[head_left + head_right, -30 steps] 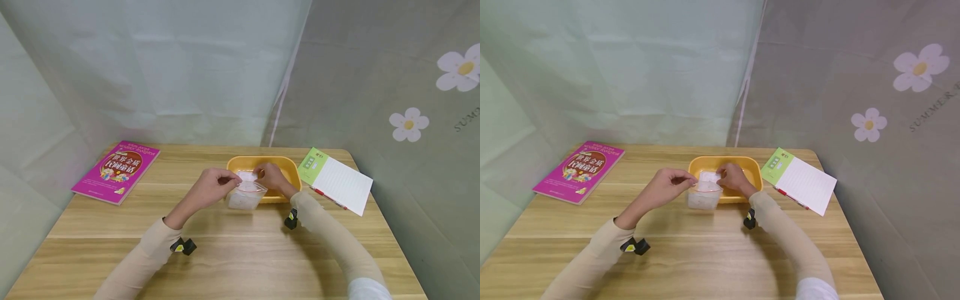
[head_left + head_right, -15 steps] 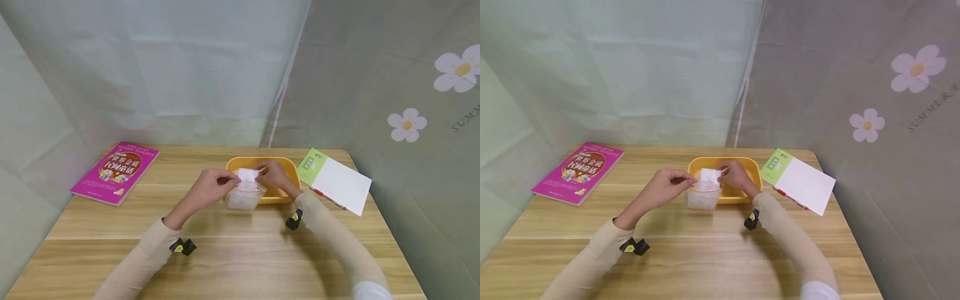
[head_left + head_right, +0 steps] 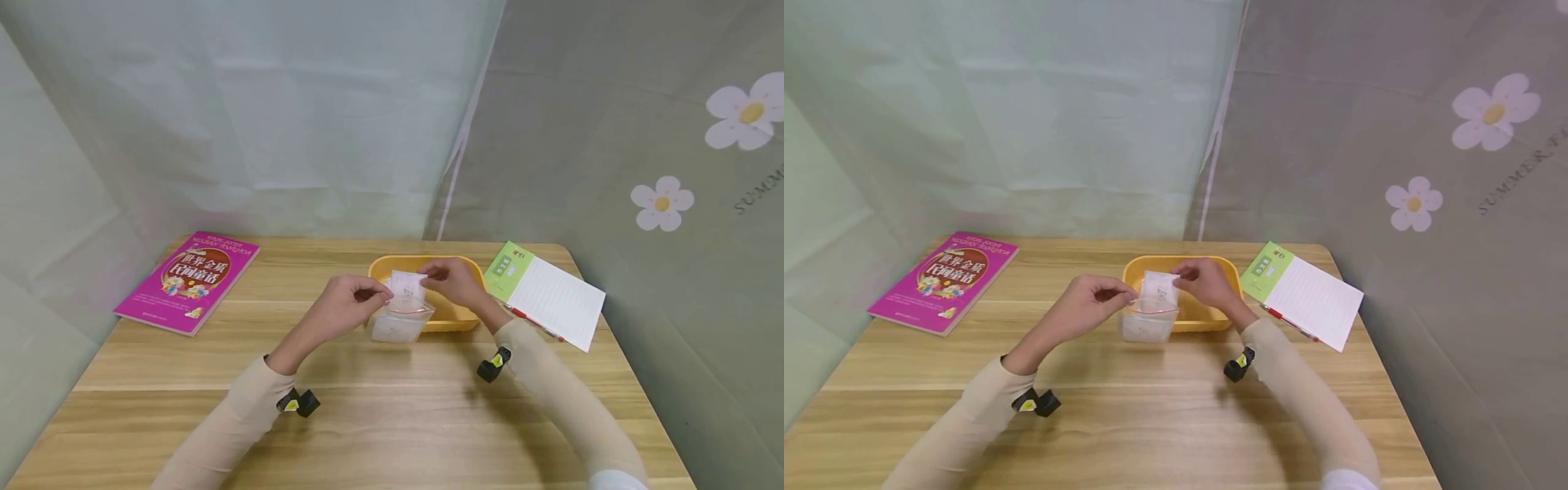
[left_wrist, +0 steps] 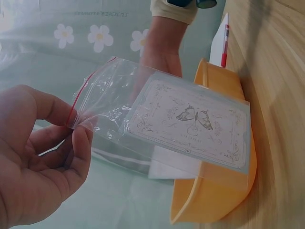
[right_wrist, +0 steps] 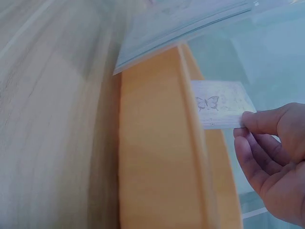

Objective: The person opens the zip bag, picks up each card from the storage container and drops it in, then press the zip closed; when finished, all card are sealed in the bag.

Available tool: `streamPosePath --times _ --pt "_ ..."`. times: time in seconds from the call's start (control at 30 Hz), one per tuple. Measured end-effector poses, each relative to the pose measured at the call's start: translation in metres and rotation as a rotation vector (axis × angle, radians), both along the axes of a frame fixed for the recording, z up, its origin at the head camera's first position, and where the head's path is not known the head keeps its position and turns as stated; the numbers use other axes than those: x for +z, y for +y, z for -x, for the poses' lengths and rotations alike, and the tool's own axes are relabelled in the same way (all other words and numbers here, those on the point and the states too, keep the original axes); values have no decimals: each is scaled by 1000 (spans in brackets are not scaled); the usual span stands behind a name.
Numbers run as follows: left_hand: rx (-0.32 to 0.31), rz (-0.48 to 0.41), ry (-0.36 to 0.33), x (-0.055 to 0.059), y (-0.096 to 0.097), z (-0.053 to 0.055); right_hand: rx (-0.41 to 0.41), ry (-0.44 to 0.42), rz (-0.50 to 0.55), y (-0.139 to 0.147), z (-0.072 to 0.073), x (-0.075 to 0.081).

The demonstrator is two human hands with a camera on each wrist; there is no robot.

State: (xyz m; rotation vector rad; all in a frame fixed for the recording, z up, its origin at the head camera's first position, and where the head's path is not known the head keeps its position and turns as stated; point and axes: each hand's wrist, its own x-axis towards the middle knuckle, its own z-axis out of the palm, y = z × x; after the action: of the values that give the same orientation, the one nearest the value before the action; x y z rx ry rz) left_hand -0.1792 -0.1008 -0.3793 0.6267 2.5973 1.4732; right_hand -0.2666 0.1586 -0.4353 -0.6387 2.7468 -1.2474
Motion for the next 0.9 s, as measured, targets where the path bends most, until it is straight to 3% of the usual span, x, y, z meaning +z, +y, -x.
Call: streamPosePath --times 0.63,0.9 --pt "3 -9 20 0 0 1 -42 85 69 11 -35 56" --pt "4 -5 25 -1 0 1 -56 185 118 13 -46 78"
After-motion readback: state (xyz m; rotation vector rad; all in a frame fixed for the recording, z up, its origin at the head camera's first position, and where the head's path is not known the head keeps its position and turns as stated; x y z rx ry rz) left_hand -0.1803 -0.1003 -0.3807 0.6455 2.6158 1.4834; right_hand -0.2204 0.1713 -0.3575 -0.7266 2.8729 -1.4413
